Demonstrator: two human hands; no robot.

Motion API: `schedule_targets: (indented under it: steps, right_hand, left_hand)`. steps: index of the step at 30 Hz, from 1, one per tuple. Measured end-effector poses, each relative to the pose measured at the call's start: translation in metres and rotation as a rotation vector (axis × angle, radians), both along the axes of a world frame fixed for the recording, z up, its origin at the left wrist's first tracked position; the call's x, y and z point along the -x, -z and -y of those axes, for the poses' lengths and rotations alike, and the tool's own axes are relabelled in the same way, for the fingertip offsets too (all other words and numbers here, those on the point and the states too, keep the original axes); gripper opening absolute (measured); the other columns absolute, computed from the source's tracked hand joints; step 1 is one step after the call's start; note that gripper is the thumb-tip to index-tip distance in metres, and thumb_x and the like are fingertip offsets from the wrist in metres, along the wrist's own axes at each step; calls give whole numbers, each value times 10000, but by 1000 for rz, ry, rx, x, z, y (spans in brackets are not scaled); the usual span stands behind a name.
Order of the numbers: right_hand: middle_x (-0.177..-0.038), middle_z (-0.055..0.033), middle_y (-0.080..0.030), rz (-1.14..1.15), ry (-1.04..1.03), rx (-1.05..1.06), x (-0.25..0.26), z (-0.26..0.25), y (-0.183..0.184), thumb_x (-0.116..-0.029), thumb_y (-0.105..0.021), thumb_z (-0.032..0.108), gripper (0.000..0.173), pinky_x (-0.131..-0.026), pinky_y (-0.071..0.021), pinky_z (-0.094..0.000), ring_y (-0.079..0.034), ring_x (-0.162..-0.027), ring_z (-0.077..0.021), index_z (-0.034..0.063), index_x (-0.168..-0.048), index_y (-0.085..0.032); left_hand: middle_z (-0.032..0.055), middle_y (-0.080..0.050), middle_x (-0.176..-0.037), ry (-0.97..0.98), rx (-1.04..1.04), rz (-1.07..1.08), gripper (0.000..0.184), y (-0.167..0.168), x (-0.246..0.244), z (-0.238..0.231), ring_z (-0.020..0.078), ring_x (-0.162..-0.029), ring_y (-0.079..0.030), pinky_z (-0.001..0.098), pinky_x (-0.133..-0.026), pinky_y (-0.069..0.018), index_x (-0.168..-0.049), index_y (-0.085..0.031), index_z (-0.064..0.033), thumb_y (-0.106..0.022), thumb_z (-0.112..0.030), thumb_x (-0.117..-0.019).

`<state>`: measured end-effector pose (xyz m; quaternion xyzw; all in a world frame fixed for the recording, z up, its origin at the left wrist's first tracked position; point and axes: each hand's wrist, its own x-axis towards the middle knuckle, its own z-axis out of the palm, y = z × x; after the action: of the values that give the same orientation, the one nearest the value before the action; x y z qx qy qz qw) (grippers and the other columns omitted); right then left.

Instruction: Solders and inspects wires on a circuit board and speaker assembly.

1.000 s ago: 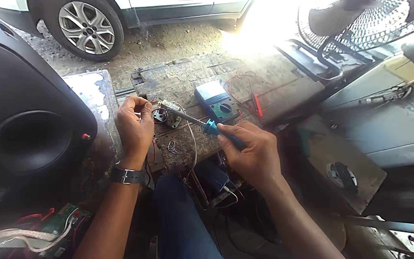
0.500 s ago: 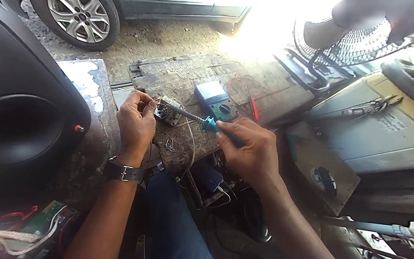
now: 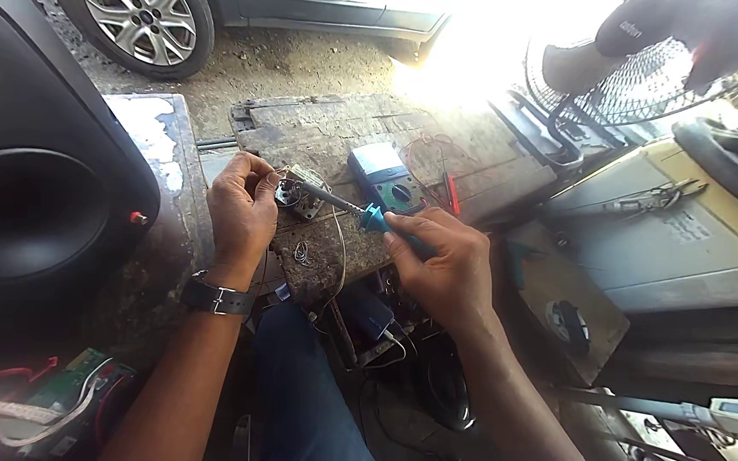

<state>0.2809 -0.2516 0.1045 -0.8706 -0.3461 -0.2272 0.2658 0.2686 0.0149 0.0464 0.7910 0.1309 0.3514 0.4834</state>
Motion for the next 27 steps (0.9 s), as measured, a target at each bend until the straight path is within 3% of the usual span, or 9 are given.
schedule_targets:
  steps: [9,16,21,24,27]
  right_hand:
    - [-951,33,-707,3,-10,-11,-1,0,1,-940,-664,222,245,-662,-542,-254,-650,-829,-47,163,-1135,-801]
    - [-1006,12,-716,46,11,-109,0,0,1,-943,-683,189,252,-701,-561,-233,-661,-873,-47,146,-1170,-785]
    - [-988,8,-705,49,26,-133,2,1,0,-947,-677,195,251,-690,-547,-228,-648,-854,-45,141,-1167,-784]
    - [-987,14,-707,45,34,-125,2,2,1,-947,-675,204,248,-676,-544,-227,-647,-845,-40,150,-1161,-788]
    - [-993,15,-709,45,37,-111,3,2,1,-945,-677,207,244,-686,-548,-236,-652,-856,-43,153,-1155,-790]
  left_hand:
    - [-1,-676,-845,2,18,19,62,0,0,0,65,-727,-643,266,-688,-551,-1045,-665,-102,-653,-127,-989]
    - [25,-690,-934,-24,52,135,80,0,1,-2,82,-808,-677,276,-753,-588,-1060,-652,-62,-629,-101,-994]
    - [44,-683,-875,-218,57,-79,106,-1,4,-1,109,-762,-663,329,-724,-559,-1039,-648,-58,-623,-142,-980]
    - [87,-687,-995,-229,9,-81,165,-3,8,-1,178,-913,-649,400,-832,-524,-1050,-680,-54,-620,-193,-984]
    - [41,-681,-1017,-103,-49,48,143,-4,8,1,95,-831,-643,284,-717,-538,-1020,-700,-101,-620,-216,-992]
